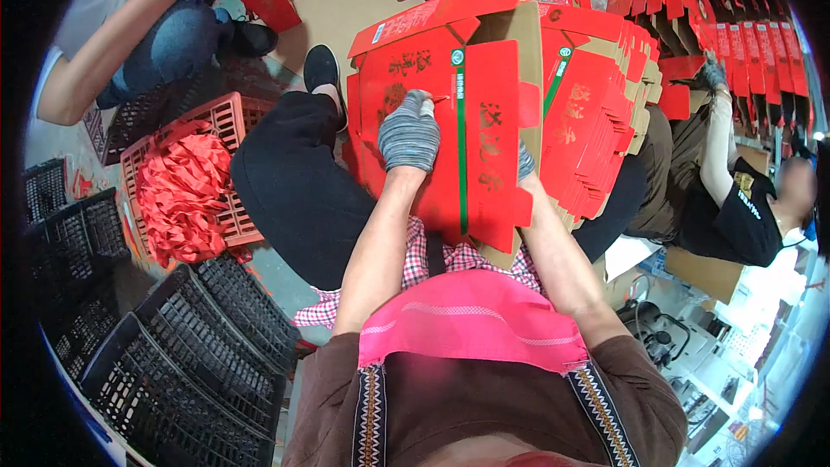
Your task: Assembling cardboard gift boxes by folding and attaching handles.
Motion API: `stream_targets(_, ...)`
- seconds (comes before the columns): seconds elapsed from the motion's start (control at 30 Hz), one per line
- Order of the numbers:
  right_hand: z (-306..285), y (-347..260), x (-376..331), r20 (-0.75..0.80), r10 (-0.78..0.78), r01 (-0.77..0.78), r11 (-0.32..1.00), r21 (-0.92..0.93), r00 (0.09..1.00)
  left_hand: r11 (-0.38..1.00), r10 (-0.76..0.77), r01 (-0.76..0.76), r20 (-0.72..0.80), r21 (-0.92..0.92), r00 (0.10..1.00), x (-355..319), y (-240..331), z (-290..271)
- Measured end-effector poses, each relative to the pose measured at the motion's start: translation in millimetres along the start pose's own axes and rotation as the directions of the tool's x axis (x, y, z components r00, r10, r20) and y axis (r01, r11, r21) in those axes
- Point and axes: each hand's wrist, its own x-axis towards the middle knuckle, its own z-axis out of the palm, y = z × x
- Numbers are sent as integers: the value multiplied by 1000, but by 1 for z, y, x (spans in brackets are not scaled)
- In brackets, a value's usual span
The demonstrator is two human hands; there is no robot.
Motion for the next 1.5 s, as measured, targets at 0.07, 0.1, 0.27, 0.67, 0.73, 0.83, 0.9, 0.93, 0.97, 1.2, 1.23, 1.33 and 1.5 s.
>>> stream_targets(0.07,53,-20,-19,108,-13,87,693,-716,994,993,-18,7,-89,-118,996,1,-12,1)
stream_targets(0.1,76,-28,-27,145,-8,138,358,-923,989,980,-21,-20,-199,-200,980,0,-16,5)
stream_targets(0.27,133,2,-20,-108,-455,279,697,-661,884,295,-402,286,153,-912,903,-2,-36,-3)
stream_targets(0.67,144,15,-43,-19,-486,308,583,-752,874,372,-350,445,321,-814,880,-14,-113,-15)
stream_targets(0.73,148,-6,-54,-70,-298,266,919,-292,952,441,-336,440,311,-783,889,-7,-118,-1)
stream_targets(0.83,133,-28,-89,60,-270,273,961,-53,961,518,-312,399,268,-756,912,3,-133,-7)
stream_targets(0.9,105,-31,-92,-12,-401,394,906,-155,916,956,-161,195,161,-221,974,-23,-22,-9)
stream_targets(0.93,89,-33,-93,-46,-288,260,914,-310,957,894,-290,362,274,-265,917,-35,9,-19)
stream_targets(0.97,71,-26,-90,-54,-260,224,904,-365,964,964,-150,201,267,-175,952,-45,16,-33)
stream_targets(1.2,0,-62,-81,-364,-291,242,955,-174,885,818,154,-364,441,445,884,-84,85,-162)
stream_targets(1.23,-12,-65,-76,-322,-158,142,987,-71,933,820,134,-334,411,465,902,-89,85,-178)
stream_targets(1.33,-15,-69,-79,-381,-87,82,996,-30,920,793,205,-350,323,499,924,-105,70,-209)
stream_targets(1.5,2,-70,-86,-384,-45,100,987,124,922,831,249,-337,248,442,936,-119,69,-236)
